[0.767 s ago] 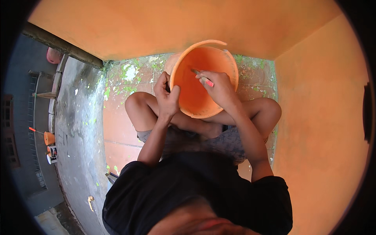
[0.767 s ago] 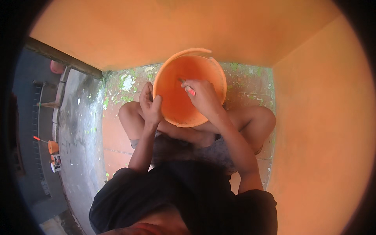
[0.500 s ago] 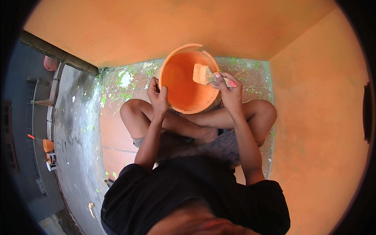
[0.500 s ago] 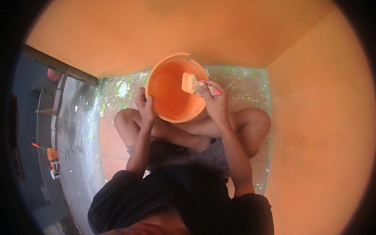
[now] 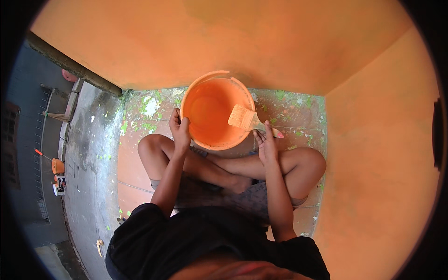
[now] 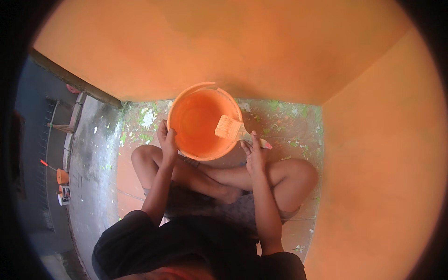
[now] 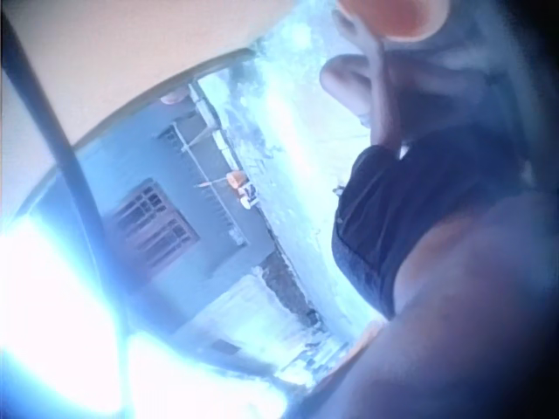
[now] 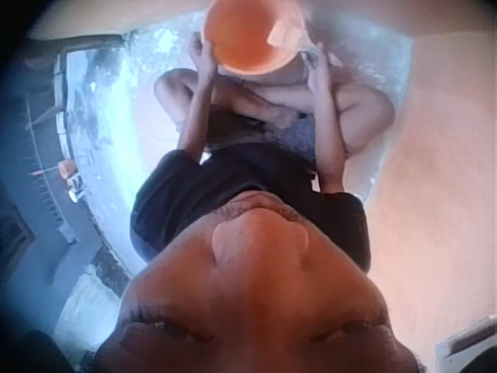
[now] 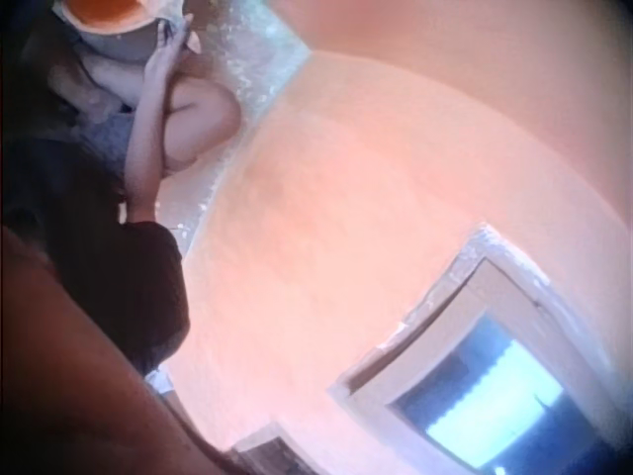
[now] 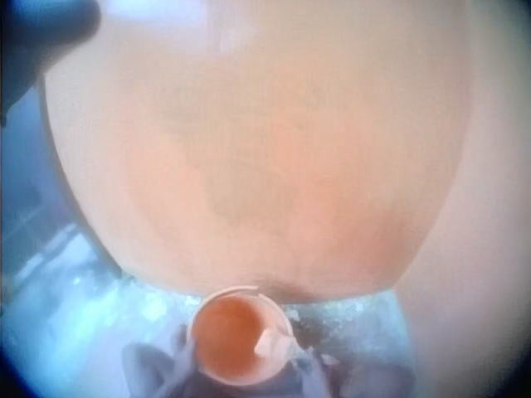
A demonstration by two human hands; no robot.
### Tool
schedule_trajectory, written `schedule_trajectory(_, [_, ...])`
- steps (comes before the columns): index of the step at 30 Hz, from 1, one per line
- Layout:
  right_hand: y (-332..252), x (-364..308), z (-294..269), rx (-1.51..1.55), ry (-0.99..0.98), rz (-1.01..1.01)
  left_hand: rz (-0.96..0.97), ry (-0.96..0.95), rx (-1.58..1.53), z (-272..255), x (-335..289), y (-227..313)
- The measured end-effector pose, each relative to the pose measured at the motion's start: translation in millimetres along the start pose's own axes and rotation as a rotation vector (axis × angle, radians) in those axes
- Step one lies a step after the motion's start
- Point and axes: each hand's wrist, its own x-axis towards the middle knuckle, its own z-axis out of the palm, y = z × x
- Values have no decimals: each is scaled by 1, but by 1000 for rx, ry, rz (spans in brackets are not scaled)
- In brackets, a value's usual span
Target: The person paints an exterior wall orange using a brush and a bucket of paint. They sit on the floor, repeatedly dip the brush into the bucket, and apply paint to the wall surface and around a window frame.
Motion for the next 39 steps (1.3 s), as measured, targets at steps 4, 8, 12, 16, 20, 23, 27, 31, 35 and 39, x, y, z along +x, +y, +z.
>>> schedule_trajectory(4, [11, 2, 2, -56, 5, -111, -9, -38, 31, 0, -2, 2])
schedule_trajectory(8, [9, -1, 6, -194, 34, -197, 6, -61, 81, 4, -5, 7])
schedule_trajectory(12, [2, -6, 7, -194, 29, -302, -42, -31, 16, 5, -10, 9])
schedule_trajectory(16, [-6, -10, 5, -189, 31, -295, -42, -14, 6, -2, -13, 9])
schedule_trajectory(20, [-8, -12, 7, -130, -4, -256, -65, -12, 47, -5, -19, 9])
schedule_trajectory(23, [-6, -15, 8, -222, -21, -306, -15, -60, 60, -3, -21, 10])
schedule_trajectory(27, [-5, -15, 5, -166, -40, -289, -38, -52, 47, 0, -17, 10])
schedule_trajectory(31, [-7, -13, 2, -188, -35, -287, -39, -18, 39, -1, -13, 8])
schedule_trajectory(35, [-7, -14, 1, -54, -118, -174, -47, -10, 4, -3, -12, 5])
schedule_trajectory(39, [-5, -16, 0, 27, -235, -178, -55, 17, 0, -4, -14, 8])
